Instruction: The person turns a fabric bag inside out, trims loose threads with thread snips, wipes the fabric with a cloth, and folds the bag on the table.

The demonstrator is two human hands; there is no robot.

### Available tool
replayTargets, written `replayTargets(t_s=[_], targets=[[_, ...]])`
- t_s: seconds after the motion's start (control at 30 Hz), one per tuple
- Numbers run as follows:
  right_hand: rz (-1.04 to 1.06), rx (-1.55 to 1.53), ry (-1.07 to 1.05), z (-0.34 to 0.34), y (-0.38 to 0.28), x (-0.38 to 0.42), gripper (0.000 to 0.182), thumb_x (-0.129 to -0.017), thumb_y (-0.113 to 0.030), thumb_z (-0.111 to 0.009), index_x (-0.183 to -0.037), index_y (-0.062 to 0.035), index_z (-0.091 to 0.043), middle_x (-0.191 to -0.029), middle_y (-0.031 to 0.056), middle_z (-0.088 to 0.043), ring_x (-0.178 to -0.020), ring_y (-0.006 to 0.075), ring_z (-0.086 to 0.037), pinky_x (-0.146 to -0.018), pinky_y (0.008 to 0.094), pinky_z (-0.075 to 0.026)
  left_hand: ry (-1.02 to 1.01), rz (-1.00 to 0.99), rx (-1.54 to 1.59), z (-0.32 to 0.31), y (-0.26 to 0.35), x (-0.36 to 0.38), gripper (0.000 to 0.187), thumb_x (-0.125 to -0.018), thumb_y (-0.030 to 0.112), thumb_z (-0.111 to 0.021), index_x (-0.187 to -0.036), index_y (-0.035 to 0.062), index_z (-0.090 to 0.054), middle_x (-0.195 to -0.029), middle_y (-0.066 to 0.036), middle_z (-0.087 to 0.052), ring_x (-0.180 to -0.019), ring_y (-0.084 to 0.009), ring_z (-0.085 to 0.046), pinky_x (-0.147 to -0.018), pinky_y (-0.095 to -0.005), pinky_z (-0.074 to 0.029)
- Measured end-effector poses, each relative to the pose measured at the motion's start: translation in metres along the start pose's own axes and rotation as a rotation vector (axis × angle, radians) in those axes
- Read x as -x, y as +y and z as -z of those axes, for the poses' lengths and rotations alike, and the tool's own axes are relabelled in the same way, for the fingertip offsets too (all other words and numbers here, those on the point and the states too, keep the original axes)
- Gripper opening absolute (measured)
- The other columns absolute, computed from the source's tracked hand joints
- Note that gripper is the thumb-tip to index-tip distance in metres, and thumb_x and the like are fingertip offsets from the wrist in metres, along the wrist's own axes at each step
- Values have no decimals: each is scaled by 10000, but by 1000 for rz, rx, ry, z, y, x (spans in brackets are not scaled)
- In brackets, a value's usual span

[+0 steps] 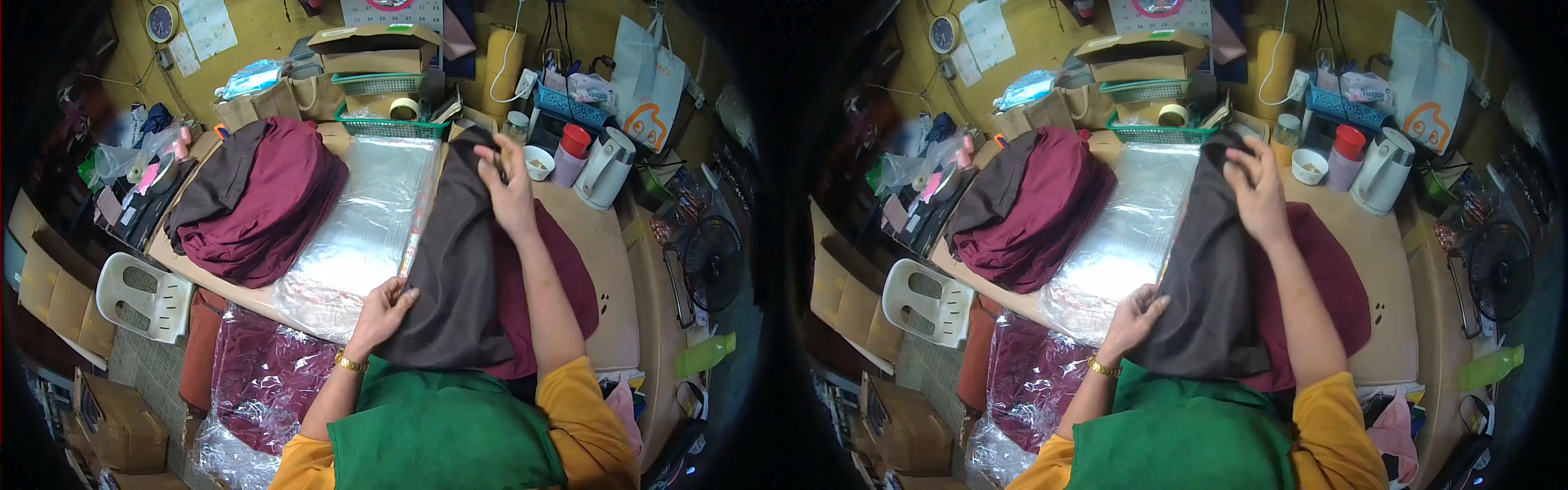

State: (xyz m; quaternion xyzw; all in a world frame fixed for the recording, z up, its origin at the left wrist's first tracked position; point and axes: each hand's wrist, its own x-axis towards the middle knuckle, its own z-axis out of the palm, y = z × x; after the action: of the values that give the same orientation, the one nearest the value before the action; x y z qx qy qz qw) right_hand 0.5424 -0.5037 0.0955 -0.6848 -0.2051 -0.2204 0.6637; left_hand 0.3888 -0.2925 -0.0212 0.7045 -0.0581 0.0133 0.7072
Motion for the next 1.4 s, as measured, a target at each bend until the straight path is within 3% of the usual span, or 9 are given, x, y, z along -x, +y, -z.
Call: replayTargets(t_s=[0.23,0.6,0.7,0.77,0.9,0.97,1.13,1.27,1.4], targets=[[-25,776,-408,25,68,115,589,-843,-81,-697,-1387,-72,-470,-1390,162,-556,-1222,362,-572,-980,420,-494,345,-19,-298,41,-40,3,417,-1034,219,-552,-685,-1,-492,-606,35,-366,-624,-57,-327,-524,-296,-329],[3,959,-475,55,116,41,373,-883,-207,-688,-1233,-90,-632,-1245,135,-653,-1137,351,-616,-965,427,-493,320,33,-620,32,-12,8,398,-1016,266,-555,-754,-33,-537,-602,-227,-417,-536,-281,-349,-531,-403,-379],[-231,478,-443,-18,4,68,411,-887,-196,-692,-1273,-95,-596,-914,174,-690,-804,327,-681,-769,415,-530,310,15,-654,22,-17,6,360,-1010,253,-565,-786,-29,-556,-615,-232,-444,-534,-303,-395,-548,-404,-400],[-132,333,-565,-52,-5,112,461,-911,-190,-667,-1345,-103,-541,-961,230,-693,-883,391,-684,-790,461,-520,260,-27,-497,15,-12,4,317,-996,234,-579,-825,-32,-581,-647,-254,-494,-550,-356,-474,-574,-417,-428],[-239,347,-615,-66,46,139,206,-941,-193,-637,-971,10,-631,-868,207,-674,-771,310,-670,-713,374,-497,166,-28,-547,23,-6,16,209,-971,158,-592,-891,-28,-642,-713,-255,-571,-603,-370,-541,-613,-392,-474],[-372,397,-474,-57,49,132,214,-952,-207,-620,-943,7,-622,-873,229,-668,-859,424,-648,-708,449,-488,57,90,-663,43,-1,28,199,-969,154,-601,-896,-17,-670,-705,-194,-620,-591,-274,-565,-612,-347,-479],[-331,247,-206,-46,80,134,207,-971,-147,-608,-872,31,-568,-691,115,-581,-641,129,-522,-633,315,-446,145,253,-236,77,-11,57,241,-968,213,-635,-945,-19,-697,-746,-23,-660,-690,-76,-563,-625,-271,-473],[-313,188,-170,-49,79,135,222,-984,-158,-606,-861,23,-566,-669,60,-547,-645,89,-485,-618,291,-430,-87,368,-257,60,4,57,321,-964,215,-653,-1129,-61,-652,-997,-86,-707,-858,-119,-644,-750,-264,-526],[-289,110,-116,-49,76,136,263,-1013,-202,-585,-820,-36,-520,-675,-52,-447,-629,34,-403,-568,230,-360,-8,263,-52,7,4,51,309,-955,291,-686,-938,-17,-677,-706,25,-568,-630,-30,-491,-567,-201,-399]])
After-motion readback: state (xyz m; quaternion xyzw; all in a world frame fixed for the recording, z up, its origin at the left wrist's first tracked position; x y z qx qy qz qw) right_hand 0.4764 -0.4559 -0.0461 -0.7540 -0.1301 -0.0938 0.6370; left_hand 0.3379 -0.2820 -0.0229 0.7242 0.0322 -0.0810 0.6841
